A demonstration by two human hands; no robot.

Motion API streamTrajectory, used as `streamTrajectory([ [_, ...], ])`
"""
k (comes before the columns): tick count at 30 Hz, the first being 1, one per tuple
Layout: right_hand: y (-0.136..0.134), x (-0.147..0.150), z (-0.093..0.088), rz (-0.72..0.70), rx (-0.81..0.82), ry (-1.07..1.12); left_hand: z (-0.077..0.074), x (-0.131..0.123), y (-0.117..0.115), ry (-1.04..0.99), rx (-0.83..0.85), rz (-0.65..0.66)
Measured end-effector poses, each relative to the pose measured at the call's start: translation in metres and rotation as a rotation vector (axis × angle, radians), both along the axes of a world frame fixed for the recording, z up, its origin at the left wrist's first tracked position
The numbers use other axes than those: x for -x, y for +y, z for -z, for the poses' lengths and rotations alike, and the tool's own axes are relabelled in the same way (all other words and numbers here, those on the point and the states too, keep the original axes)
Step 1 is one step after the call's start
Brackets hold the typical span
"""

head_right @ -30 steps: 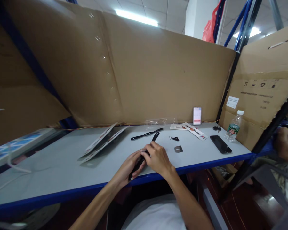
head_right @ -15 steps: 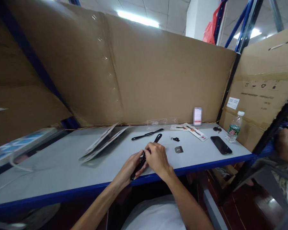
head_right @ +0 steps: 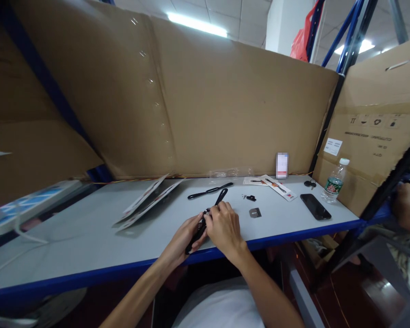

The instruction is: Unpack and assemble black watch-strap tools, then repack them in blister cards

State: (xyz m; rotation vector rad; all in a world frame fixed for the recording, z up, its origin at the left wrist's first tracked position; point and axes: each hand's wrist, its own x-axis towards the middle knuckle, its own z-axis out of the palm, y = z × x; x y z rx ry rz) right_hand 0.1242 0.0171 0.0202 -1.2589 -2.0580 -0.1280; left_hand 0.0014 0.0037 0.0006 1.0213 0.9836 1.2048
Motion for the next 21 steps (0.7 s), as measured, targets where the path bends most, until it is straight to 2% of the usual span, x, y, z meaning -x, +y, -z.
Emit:
streamTrajectory([
  [7, 0.004, 0.002, 0.000, -0.069, 0.025, 0.005, 0.000, 0.000, -0.001, -0.017, 0.024, -0.002],
  [14, 0.007, -0.008, -0.002, 0.030, 0.004, 0.003, 0.003, 0.001, 0.002, -0.042, 0.027, 0.032],
  [21, 0.002, -0.005, 0.000, -0.072, 0.037, 0.108, 0.002, -0.001, 0.004, -0.083, 0.008, 0.019],
])
